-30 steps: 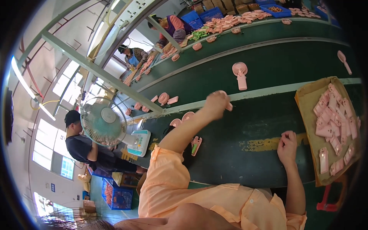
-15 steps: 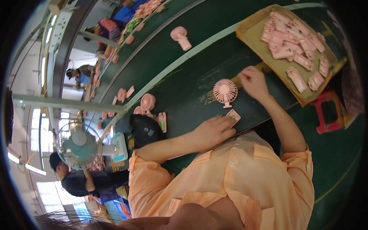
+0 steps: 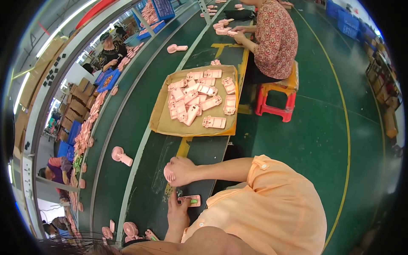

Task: The person assembles handheld fans by hand, inserting batteries into the fan housing and then closing the fan casing.

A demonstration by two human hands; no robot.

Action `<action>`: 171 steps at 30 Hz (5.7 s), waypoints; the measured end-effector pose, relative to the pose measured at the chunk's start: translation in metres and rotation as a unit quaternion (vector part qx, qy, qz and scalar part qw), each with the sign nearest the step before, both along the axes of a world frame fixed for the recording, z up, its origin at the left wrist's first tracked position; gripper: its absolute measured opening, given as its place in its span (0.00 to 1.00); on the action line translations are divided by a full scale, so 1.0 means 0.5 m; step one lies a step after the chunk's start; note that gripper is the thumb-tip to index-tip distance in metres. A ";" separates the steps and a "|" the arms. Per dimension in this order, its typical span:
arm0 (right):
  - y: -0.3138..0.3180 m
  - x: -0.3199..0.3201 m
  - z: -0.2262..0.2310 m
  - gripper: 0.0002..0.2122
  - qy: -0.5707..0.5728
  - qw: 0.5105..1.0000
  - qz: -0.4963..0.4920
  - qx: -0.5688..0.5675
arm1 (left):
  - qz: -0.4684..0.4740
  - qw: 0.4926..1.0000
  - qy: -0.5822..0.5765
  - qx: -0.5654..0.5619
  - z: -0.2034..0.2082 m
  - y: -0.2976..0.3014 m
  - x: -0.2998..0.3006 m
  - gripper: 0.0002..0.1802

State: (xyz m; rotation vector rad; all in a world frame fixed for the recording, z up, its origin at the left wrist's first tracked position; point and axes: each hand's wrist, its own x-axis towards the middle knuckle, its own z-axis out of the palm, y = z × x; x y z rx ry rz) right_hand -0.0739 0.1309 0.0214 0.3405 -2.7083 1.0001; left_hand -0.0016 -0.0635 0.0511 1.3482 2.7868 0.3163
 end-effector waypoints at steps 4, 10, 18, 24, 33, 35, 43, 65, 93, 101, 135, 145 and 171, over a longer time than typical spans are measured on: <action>0.052 0.007 0.009 0.23 -0.021 0.984 -0.047 -0.172 | 0.033 0.996 -0.080 0.035 0.018 0.010 -0.014 0.15; 0.065 0.046 0.010 0.21 -0.137 0.919 -0.037 -0.369 | 0.081 0.996 -0.021 0.024 -0.030 0.052 -0.029 0.15; 0.077 0.064 0.008 0.20 -0.059 0.969 -0.043 -0.236 | 0.149 0.971 0.014 0.188 -0.089 0.080 -0.053 0.19; 0.083 0.056 -0.011 0.23 -0.082 0.977 -0.073 -0.181 | 0.241 0.941 -0.024 0.238 -0.075 0.106 -0.049 0.29; 0.079 0.020 0.049 0.18 -0.210 0.557 0.183 -0.782 | 0.222 0.660 -0.628 0.348 0.020 0.110 -0.027 0.24; 0.087 0.023 0.045 0.16 -0.215 0.570 0.166 -0.776 | 0.181 0.617 -0.660 0.388 0.001 0.115 -0.029 0.27; 0.139 0.055 0.020 0.27 -0.233 0.553 0.100 -0.793 | 0.141 0.520 -0.646 0.541 -0.049 0.079 -0.045 0.15; 0.062 0.076 0.080 0.19 -0.223 0.748 0.055 -0.622 | 0.180 0.562 -0.574 0.569 0.023 0.107 -0.012 0.10; 0.055 0.105 0.002 0.06 0.199 0.949 0.242 -0.033 | 0.235 0.430 -0.636 0.597 -0.120 0.079 -0.020 0.11; 0.050 0.092 0.018 0.05 0.166 0.943 0.288 -0.032 | 0.246 0.439 -0.613 0.609 -0.113 0.098 0.006 0.13; 0.052 0.117 -0.011 0.06 0.109 0.967 0.219 -0.064 | 0.173 0.365 -0.657 0.637 -0.119 0.082 0.011 0.18; 0.046 0.120 -0.010 0.05 0.086 0.970 0.221 -0.047 | 0.179 0.374 -0.658 0.629 -0.112 0.078 0.014 0.19; 0.028 0.110 -0.067 0.08 0.071 0.958 0.237 -0.143 | 0.313 0.403 -0.635 0.580 -0.108 0.090 0.023 0.13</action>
